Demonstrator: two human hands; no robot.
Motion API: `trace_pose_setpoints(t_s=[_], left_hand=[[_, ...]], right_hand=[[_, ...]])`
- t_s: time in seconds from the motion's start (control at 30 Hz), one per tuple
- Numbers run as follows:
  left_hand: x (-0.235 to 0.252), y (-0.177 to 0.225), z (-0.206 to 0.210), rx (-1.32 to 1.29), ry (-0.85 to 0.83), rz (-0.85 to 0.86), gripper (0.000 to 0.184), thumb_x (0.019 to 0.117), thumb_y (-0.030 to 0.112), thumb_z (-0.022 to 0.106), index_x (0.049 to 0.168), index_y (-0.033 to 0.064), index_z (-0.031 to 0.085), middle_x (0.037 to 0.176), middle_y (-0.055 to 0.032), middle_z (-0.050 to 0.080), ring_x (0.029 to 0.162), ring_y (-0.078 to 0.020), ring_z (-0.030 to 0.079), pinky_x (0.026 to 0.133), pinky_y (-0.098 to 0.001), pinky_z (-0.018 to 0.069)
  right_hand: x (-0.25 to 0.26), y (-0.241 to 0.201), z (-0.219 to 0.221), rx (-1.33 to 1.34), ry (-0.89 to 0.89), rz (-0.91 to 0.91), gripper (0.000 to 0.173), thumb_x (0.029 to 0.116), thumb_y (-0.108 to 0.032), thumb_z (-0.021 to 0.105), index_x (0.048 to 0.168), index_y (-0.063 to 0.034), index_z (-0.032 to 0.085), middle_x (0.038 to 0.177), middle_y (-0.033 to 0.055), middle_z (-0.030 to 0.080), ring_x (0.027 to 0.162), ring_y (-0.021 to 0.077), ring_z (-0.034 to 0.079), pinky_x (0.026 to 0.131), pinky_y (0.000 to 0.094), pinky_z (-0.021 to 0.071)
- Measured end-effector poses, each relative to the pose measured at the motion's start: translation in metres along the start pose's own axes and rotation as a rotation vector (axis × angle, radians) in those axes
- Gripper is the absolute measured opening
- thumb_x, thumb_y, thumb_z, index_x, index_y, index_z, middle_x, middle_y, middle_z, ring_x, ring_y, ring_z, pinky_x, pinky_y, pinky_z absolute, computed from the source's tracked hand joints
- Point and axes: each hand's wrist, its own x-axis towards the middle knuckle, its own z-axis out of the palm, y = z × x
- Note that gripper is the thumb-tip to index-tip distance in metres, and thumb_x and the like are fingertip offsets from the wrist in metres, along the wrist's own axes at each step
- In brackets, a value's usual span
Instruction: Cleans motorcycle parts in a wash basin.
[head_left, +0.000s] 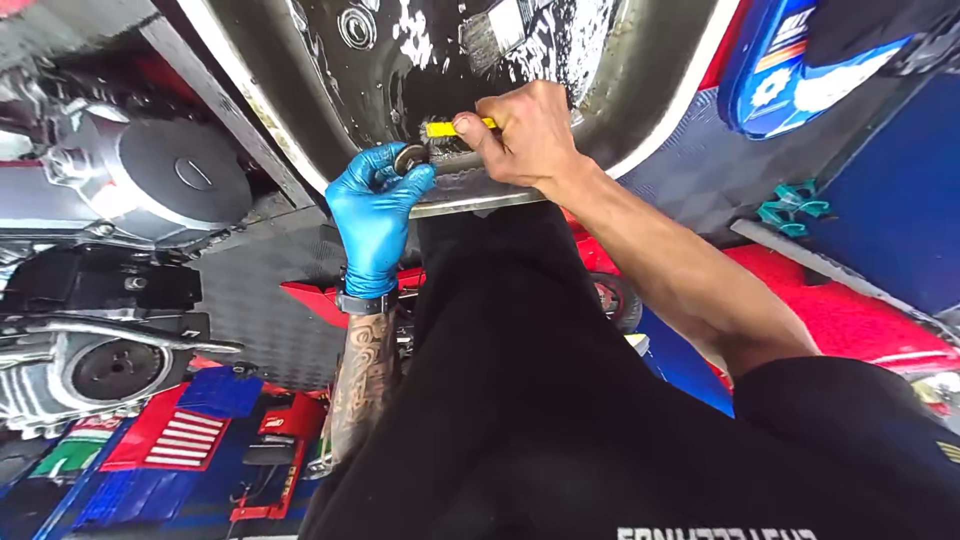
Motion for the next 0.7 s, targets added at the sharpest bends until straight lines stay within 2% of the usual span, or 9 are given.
trace_pose_setpoints(t_s=[0.1, 0.17, 0.2, 0.3, 0.37, 0.47, 0.57, 0.63, 0.7], left_hand=[[0.002, 0.0, 0.0, -0.122, -0.031, -0.037, 0.048, 0.0891, -0.006, 0.07, 0.133, 0.0034, 0.055, 0.111, -0.0073, 0.07, 0.094, -0.0171, 0.073, 0.084, -0.0344, 0.064], [0.003, 0.0, -0.001, -0.082, -0.066, -0.055, 0.065, 0.0924, -0.005, 0.067, 0.152, 0.0052, 0.043, 0.121, -0.0098, 0.067, 0.095, -0.0161, 0.071, 0.084, -0.0325, 0.0629], [0.002, 0.0, 0.0, -0.029, -0.078, -0.045, 0.064, 0.0938, -0.003, 0.066, 0.153, 0.005, 0.044, 0.123, -0.0101, 0.066, 0.094, -0.0144, 0.07, 0.084, -0.0307, 0.0621], [-0.001, -0.002, 0.004, 0.13, -0.056, 0.039, 0.04, 0.0908, 0.0, 0.073, 0.13, 0.0027, 0.065, 0.107, -0.0044, 0.071, 0.088, -0.0051, 0.068, 0.079, -0.0204, 0.0582], [-0.002, -0.001, 0.003, 0.175, -0.025, 0.057, 0.036, 0.0888, 0.0, 0.076, 0.124, 0.0029, 0.069, 0.101, -0.0024, 0.072, 0.085, -0.003, 0.067, 0.077, -0.0185, 0.0575], [-0.001, 0.002, 0.001, 0.083, 0.02, 0.1, 0.041, 0.0897, -0.003, 0.073, 0.13, -0.0007, 0.064, 0.11, -0.006, 0.072, 0.091, -0.0087, 0.07, 0.081, -0.0242, 0.0605], [0.003, 0.006, 0.01, -0.033, 0.072, 0.111, 0.041, 0.0917, -0.005, 0.07, 0.132, -0.0014, 0.06, 0.115, -0.0073, 0.07, 0.099, -0.0136, 0.07, 0.087, -0.0295, 0.0614], [0.004, 0.007, 0.008, -0.08, 0.088, 0.086, 0.041, 0.0953, -0.005, 0.064, 0.134, -0.0012, 0.053, 0.121, -0.0089, 0.066, 0.105, -0.0165, 0.068, 0.091, -0.0331, 0.0609], [0.006, 0.008, 0.008, -0.136, 0.07, 0.004, 0.038, 0.1011, -0.001, 0.057, 0.138, 0.0011, 0.048, 0.122, -0.0081, 0.064, 0.107, -0.0171, 0.07, 0.094, -0.0357, 0.0618]], right_hand=[[-0.006, 0.008, -0.004, -0.023, 0.012, 0.086, 0.066, 0.1043, -0.059, 0.036, 0.065, -0.0101, 0.055, 0.056, 0.0088, 0.055, 0.055, 0.0295, 0.059, 0.053, 0.0522, 0.0404], [-0.008, -0.003, -0.003, 0.006, 0.03, 0.048, 0.064, 0.1042, -0.058, 0.037, 0.063, -0.0106, 0.053, 0.054, 0.0077, 0.053, 0.052, 0.0279, 0.057, 0.05, 0.0497, 0.0388], [-0.009, -0.012, -0.002, 0.023, 0.031, 0.027, 0.065, 0.104, -0.058, 0.038, 0.063, -0.0103, 0.053, 0.054, 0.0076, 0.053, 0.051, 0.0274, 0.056, 0.049, 0.0489, 0.039], [-0.004, -0.03, 0.001, 0.0, 0.037, -0.021, 0.065, 0.1028, -0.059, 0.039, 0.063, -0.0102, 0.054, 0.054, 0.0074, 0.053, 0.05, 0.0272, 0.057, 0.048, 0.0476, 0.0386], [-0.001, -0.032, 0.002, -0.063, 0.026, -0.047, 0.067, 0.1029, -0.062, 0.038, 0.065, -0.0096, 0.056, 0.056, 0.0084, 0.055, 0.052, 0.0286, 0.059, 0.049, 0.0481, 0.0393], [-0.008, -0.015, 0.006, -0.083, 0.016, 0.008, 0.068, 0.1031, -0.061, 0.037, 0.065, -0.0085, 0.056, 0.056, 0.0103, 0.056, 0.054, 0.0309, 0.06, 0.051, 0.051, 0.0403], [-0.012, -0.016, 0.011, 0.007, 0.073, 0.158, 0.063, 0.104, -0.057, 0.04, 0.065, -0.0112, 0.058, 0.056, 0.0066, 0.056, 0.054, 0.0266, 0.06, 0.051, 0.0494, 0.0411], [-0.013, -0.024, 0.011, 0.06, 0.092, 0.273, 0.062, 0.1053, -0.056, 0.038, 0.067, -0.0126, 0.059, 0.057, 0.0045, 0.056, 0.056, 0.0242, 0.06, 0.053, 0.049, 0.0421], [-0.017, -0.027, 0.013, 0.083, 0.106, 0.29, 0.061, 0.1052, -0.056, 0.039, 0.067, -0.0129, 0.058, 0.056, 0.0037, 0.054, 0.054, 0.0234, 0.058, 0.052, 0.0479, 0.0405]])
